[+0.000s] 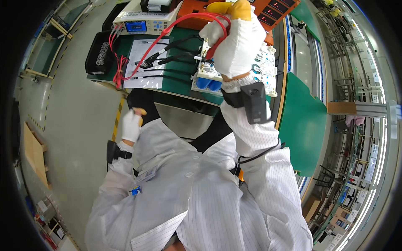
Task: Assembling and testing an industrial battery pack component using an electric screwdriver and testing equipment.
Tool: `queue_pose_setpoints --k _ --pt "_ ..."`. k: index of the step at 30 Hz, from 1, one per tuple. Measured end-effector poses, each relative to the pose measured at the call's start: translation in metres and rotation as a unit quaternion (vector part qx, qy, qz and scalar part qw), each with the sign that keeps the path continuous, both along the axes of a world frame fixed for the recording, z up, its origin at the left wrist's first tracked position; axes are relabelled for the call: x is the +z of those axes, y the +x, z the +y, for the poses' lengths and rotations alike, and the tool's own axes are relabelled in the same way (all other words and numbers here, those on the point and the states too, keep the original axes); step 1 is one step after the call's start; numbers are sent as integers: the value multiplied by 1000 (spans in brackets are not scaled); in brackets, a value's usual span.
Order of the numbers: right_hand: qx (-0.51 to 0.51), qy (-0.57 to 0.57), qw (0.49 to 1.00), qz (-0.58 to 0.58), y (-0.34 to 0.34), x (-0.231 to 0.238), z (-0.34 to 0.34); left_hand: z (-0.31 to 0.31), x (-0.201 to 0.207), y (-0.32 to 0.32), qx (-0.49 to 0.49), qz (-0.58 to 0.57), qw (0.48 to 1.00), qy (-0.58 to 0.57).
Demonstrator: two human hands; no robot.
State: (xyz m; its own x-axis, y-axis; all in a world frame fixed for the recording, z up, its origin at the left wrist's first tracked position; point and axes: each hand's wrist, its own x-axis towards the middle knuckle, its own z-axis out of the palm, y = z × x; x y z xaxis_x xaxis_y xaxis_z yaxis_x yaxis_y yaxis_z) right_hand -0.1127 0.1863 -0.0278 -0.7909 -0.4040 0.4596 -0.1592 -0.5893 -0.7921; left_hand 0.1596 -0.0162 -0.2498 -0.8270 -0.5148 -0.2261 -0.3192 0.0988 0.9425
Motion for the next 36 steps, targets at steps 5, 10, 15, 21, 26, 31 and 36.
queue_pose_setpoints --k 5,10,15,21,26,31,36 --pt "-154 56 986 -30 25 -15 -22 -13 46 -47 198 201 938 201" --pt "-148 74 985 -39 25 -25 -16 -6 25 -50 166 199 965 42" --pt "-151 121 980 38 30 -29 -21 20 -34 -23 104 46 993 39" --pt "-107 219 968 57 33 -24 -9 4 4 -77 136 171 976 -3" --pt "-352 211 855 315 56 -32 12 -56 22 -93 73 98 888 -443" --pt "-174 340 829 408 109 -38 10 -79 33 -92 -24 -27 899 -436" --pt "-163 431 780 424 105 -86 -65 -57 74 -80 -16 54 981 -187"
